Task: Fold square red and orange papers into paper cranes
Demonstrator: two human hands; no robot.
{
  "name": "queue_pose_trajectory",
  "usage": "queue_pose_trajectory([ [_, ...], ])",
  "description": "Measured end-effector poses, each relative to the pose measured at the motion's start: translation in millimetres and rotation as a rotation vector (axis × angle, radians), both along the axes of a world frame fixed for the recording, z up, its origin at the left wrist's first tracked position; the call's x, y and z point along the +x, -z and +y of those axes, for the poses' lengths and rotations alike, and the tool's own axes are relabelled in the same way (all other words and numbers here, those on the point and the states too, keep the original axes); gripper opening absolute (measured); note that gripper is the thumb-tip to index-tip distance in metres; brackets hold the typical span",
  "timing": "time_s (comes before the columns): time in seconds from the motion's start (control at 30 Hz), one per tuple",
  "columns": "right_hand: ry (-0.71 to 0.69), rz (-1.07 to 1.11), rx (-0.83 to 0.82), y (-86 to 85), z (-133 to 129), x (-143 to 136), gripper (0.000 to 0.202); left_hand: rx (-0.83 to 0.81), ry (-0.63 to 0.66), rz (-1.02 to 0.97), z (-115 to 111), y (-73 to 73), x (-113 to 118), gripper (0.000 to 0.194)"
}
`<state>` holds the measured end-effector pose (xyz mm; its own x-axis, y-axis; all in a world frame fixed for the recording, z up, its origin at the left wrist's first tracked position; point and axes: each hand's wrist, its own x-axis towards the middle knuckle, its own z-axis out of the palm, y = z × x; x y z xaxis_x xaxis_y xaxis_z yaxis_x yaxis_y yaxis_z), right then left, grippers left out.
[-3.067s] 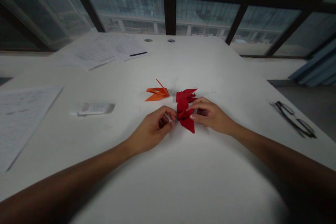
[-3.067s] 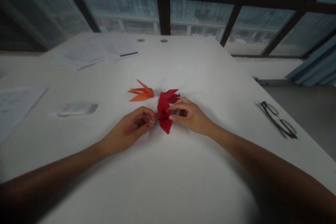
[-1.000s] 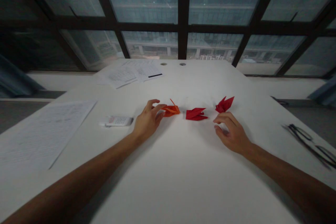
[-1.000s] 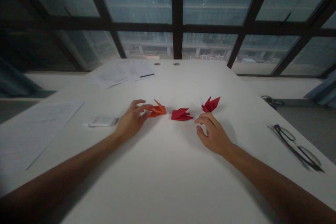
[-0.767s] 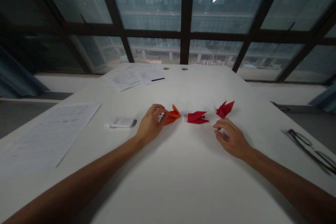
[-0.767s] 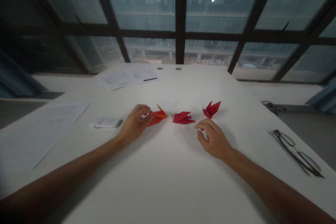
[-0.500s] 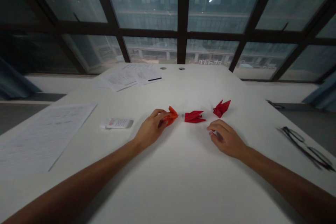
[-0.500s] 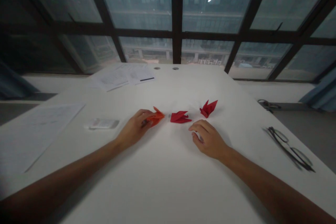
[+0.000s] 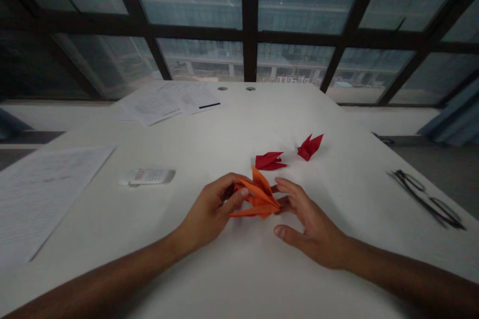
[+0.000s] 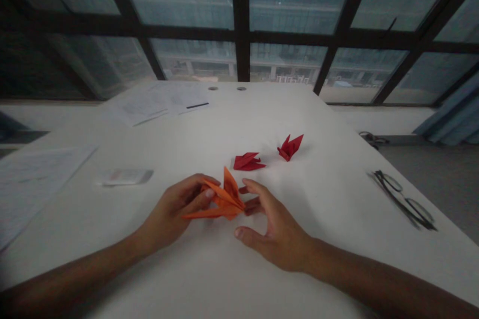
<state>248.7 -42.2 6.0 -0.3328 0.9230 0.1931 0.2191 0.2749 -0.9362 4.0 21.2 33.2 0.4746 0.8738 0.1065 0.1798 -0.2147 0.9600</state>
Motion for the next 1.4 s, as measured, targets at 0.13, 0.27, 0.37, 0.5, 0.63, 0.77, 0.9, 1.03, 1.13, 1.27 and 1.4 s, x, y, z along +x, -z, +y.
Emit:
queue_pose_trajectory([
  [0.13, -0.134, 0.091, -0.165, -1.9, -5.4, -3.7, 0.057, -0.124, 0.091, -0.069, -13.1, 8.0, 5.2, 0.023],
  [0.27, -0.103, 0.218, -0.320, -4.2, -1.7, -5.3, 0.033, -0.246, 0.186, -0.223, -19.0, 14.0, 5.2, 0.041],
  [0.37, -0.018, 0.334, -0.402, -4.1, 1.3, -7.5, 0.024, -0.304, 0.225, -0.298, -22.7, 15.7, 5.5, 0.047],
  [0.5, 0.041, 0.379, -0.440, -2.3, -0.8, -10.9, 0.025, -0.352, 0.133, -0.238, -25.7, 16.4, 7.5, 0.057],
  [0.63, 0.090, 0.422, -0.481, -3.4, -6.7, -14.3, 0.043, -0.362, 0.084, -0.241, -24.5, 17.7, 9.4, 0.051],
  [0.77, 0.034, 0.398, -0.486, -5.7, -9.2, -15.6, 0.033, -0.372, 0.177, -0.303, -24.6, 19.5, 12.5, 0.047],
  [0.9, -0.011, 0.354, -0.462, -4.4, -10.7, -14.4, 0.021, -0.415, 0.288, -0.328, -29.2, 18.8, 16.0, 0.027],
  [1.03, -0.013, 0.265, -0.441, -4.2, -12.0, -12.7, 0.026, -0.379, 0.259, -0.295, -30.5, 18.6, 15.1, 0.026],
  [1.13, -0.028, 0.209, -0.447, -6.7, -12.7, -12.2, 0.029, -0.318, 0.177, -0.243, -27.8, 18.5, 12.8, 0.029],
  [1.27, -0.046, 0.173, -0.474, -9.7, -13.1, -11.4, 0.029, -0.303, 0.167, -0.234, -24.9, 17.9, 12.4, 0.030],
  [1.4, -0.095, 0.156, -0.487, -10.7, -11.8, -10.0, 0.030, -0.303, 0.161, -0.248, -23.7, 17.3, 12.5, 0.030],
])
